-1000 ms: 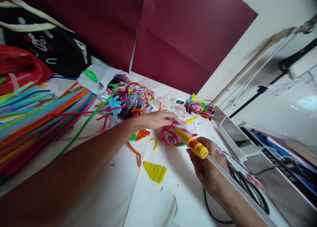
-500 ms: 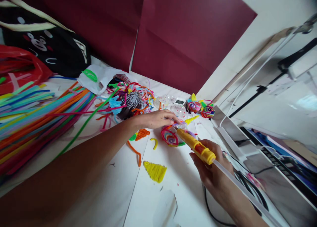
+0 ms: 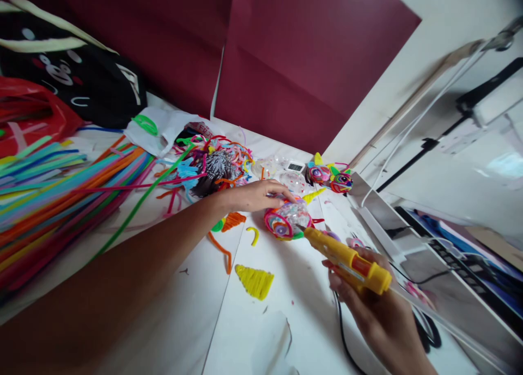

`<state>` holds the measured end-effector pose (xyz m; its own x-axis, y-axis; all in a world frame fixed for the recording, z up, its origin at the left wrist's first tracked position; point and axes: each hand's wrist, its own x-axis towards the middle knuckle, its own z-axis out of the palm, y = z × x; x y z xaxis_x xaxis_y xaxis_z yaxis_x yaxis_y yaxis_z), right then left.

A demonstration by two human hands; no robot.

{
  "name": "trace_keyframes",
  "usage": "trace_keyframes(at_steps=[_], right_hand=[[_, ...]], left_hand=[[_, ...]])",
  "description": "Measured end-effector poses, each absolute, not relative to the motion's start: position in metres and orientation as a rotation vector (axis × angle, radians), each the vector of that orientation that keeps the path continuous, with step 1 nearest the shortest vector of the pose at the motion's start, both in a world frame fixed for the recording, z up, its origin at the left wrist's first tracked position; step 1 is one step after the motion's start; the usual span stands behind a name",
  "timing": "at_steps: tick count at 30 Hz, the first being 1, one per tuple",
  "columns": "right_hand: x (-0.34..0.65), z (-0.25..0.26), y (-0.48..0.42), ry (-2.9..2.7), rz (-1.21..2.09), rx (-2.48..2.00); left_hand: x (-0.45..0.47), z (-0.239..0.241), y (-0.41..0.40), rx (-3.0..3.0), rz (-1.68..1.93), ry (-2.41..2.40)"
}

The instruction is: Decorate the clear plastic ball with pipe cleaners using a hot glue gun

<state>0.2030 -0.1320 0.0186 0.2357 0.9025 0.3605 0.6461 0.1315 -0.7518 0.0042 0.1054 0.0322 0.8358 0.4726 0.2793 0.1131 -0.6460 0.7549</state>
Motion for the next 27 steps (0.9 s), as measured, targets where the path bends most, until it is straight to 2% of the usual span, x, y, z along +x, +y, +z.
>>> trace_keyframes(at_steps=[7, 17, 27], right_hand=[[0.202, 0.01, -0.152, -1.249, 0.654, -1.79], [0.196, 0.007, -0.147, -1.104, 1.058, -1.767], [0.205, -0.001, -0.138, -1.151, 1.21, -1.698]], left_hand=[[0.005, 0.031, 0.108, 2.26, 0.591, 0.394], [0.006, 0.033, 0.105, 2.249, 0.579, 0.448], [0.006, 0.036, 0.102, 2.237, 0.595, 0.486]])
